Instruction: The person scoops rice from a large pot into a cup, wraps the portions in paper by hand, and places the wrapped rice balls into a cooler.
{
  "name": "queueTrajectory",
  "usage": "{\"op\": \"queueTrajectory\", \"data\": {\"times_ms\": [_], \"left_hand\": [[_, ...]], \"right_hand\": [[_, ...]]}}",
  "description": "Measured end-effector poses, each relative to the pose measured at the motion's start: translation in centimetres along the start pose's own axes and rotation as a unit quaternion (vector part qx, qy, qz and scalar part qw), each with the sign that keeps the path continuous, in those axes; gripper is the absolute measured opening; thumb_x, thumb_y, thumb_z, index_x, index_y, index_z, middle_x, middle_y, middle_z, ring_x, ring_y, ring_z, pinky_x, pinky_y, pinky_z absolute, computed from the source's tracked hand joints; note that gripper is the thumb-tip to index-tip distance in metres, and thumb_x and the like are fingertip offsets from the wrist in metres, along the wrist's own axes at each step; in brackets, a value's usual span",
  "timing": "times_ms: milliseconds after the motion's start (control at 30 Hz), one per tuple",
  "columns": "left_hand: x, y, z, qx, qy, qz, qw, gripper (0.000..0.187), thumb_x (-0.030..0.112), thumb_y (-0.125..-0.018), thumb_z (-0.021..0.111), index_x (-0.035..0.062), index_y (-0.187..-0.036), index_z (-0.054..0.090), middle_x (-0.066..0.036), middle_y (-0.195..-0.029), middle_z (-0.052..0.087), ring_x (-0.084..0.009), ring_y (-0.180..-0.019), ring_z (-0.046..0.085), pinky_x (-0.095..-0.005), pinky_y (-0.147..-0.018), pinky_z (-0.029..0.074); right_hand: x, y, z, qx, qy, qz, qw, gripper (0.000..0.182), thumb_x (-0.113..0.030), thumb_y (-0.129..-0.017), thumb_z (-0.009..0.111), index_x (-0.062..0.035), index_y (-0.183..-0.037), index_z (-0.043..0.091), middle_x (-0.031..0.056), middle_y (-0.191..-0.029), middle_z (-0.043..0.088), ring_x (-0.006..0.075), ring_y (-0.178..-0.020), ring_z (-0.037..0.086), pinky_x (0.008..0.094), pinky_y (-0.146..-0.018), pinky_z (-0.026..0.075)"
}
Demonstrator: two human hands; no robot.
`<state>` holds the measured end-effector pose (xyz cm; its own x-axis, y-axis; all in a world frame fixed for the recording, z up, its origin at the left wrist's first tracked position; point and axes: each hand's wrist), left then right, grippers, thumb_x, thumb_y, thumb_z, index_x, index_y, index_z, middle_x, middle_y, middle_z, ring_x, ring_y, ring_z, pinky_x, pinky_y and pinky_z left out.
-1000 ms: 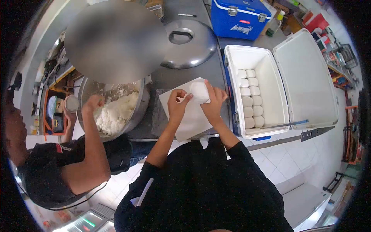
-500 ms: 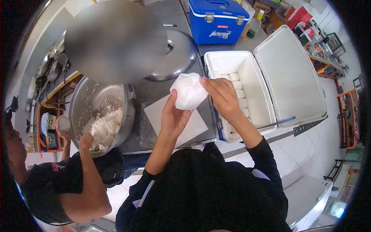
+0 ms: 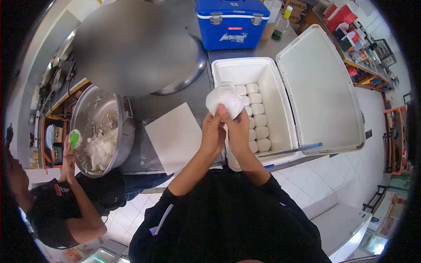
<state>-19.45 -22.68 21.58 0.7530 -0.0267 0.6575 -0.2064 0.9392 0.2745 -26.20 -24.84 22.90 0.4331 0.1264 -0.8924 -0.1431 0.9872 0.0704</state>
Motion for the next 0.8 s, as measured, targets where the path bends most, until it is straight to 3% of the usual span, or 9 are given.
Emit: {"op": "queueTrajectory", "data": {"times_ms": [100, 200, 233, 333, 433, 533, 567, 667, 800], "left_hand": [[-4.1, -2.9, -0.1, 0.063, -0.100, 0.024, 0.993, 0.053, 0.037, -0.093, 0.053, 0.0024, -0.131, 0.042, -0.009, -0.119, 0.051, -0.0197, -0.111, 0.047, -0.0322, -0.097, 0.035], [-7.3, -5.6, -1.1, 0.172, -0.397, 0.181, 0.883, 0.060, 0.044, -0.094, 0.047, 0.0045, -0.138, 0.035, -0.013, -0.124, 0.044, -0.0233, -0.116, 0.042, -0.0341, -0.100, 0.032], [-6.5, -5.6, -1.8, 0.151, -0.359, 0.133, 0.911, 0.064, 0.049, -0.095, 0.040, 0.0070, -0.142, 0.030, -0.016, -0.133, 0.037, -0.0268, -0.122, 0.038, -0.0359, -0.103, 0.029], [-3.8, -4.1, -4.0, 0.211, -0.335, 0.150, 0.906, 0.062, 0.049, -0.095, 0.039, 0.0073, -0.141, 0.032, -0.014, -0.138, 0.035, -0.0260, -0.125, 0.036, -0.0347, -0.103, 0.029], [-2.5, -1.7, -10.0, 0.251, -0.272, 0.176, 0.912, 0.060, 0.047, -0.095, 0.039, 0.0083, -0.140, 0.033, -0.013, -0.140, 0.035, -0.0241, -0.126, 0.038, -0.0367, -0.100, 0.032], [-1.7, 2.6, -13.8, 0.360, -0.261, 0.145, 0.884, 0.059, 0.046, -0.095, 0.039, 0.0086, -0.140, 0.034, -0.013, -0.137, 0.040, -0.0243, -0.122, 0.042, -0.0393, -0.098, 0.033], [-2.0, 4.2, -14.9, 0.383, -0.268, 0.146, 0.872, 0.058, 0.046, -0.095, 0.040, 0.0079, -0.138, 0.035, -0.014, -0.136, 0.042, -0.0254, -0.121, 0.043, -0.0396, -0.098, 0.033], [-2.9, 8.6, -17.4, 0.453, -0.235, 0.106, 0.854, 0.059, 0.047, -0.094, 0.041, 0.0063, -0.137, 0.037, -0.014, -0.135, 0.043, -0.0258, -0.121, 0.043, -0.0394, -0.097, 0.033], [-5.3, 13.1, -20.1, 0.480, -0.215, 0.061, 0.848, 0.059, 0.046, -0.094, 0.044, 0.0057, -0.136, 0.038, -0.012, -0.132, 0.046, -0.0241, -0.118, 0.046, -0.0382, -0.094, 0.036]], "right_hand": [[1.4, -2.9, -4.4, -0.004, -0.133, 0.087, 0.987, 0.048, -0.016, -0.083, 0.068, 0.0047, -0.120, 0.046, 0.0120, -0.116, 0.055, 0.0200, -0.102, 0.057, 0.0322, -0.089, 0.047], [2.1, -7.6, -9.7, 0.002, -0.147, 0.180, 0.973, 0.051, -0.019, -0.082, 0.069, 0.0043, -0.120, 0.046, 0.0142, -0.116, 0.054, 0.0232, -0.102, 0.057, 0.0360, -0.088, 0.050], [3.3, -9.8, -12.2, 0.004, -0.109, 0.184, 0.977, 0.053, -0.021, -0.081, 0.070, 0.0044, -0.121, 0.045, 0.0150, -0.117, 0.054, 0.0244, -0.103, 0.057, 0.0374, -0.087, 0.050], [5.9, -13.7, -17.7, 0.084, 0.094, 0.217, 0.968, 0.066, -0.026, -0.075, 0.076, 0.0052, -0.123, 0.042, 0.0157, -0.121, 0.050, 0.0276, -0.105, 0.055, 0.0426, -0.085, 0.052], [14.7, -17.0, -25.4, 0.027, 0.174, 0.367, 0.913, 0.064, -0.026, -0.074, 0.078, 0.0054, -0.119, 0.046, 0.0135, -0.125, 0.047, 0.0260, -0.107, 0.052, 0.0490, -0.085, 0.050], [18.7, -16.0, -24.2, -0.056, 0.196, 0.446, 0.871, 0.088, -0.026, -0.068, 0.082, 0.0064, -0.131, 0.031, 0.0179, -0.122, 0.048, 0.0282, -0.111, 0.049, 0.0454, -0.083, 0.052], [18.5, -15.4, -22.5, -0.040, 0.158, 0.452, 0.877, 0.089, -0.025, -0.069, 0.082, 0.0074, -0.133, 0.029, 0.0184, -0.124, 0.047, 0.0294, -0.111, 0.049, 0.0462, -0.085, 0.049], [24.7, -17.4, -23.5, -0.079, 0.134, 0.393, 0.906, 0.065, -0.020, -0.073, 0.078, 0.0071, -0.119, 0.042, 0.0152, -0.113, 0.054, 0.0262, -0.101, 0.056, 0.0459, -0.080, 0.052], [23.0, -16.0, -22.1, -0.058, 0.160, 0.372, 0.913, 0.083, -0.026, -0.075, 0.078, 0.0057, -0.135, 0.031, 0.0170, -0.131, 0.042, 0.0236, -0.112, 0.049, 0.0397, -0.079, 0.050]]}}
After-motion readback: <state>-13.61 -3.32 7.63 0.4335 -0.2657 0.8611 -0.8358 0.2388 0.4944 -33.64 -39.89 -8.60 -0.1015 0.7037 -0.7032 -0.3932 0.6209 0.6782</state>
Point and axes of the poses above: each hand's wrist, its own y-axis away from the middle knuckle, its own z-axis out of the palm, x = y × z
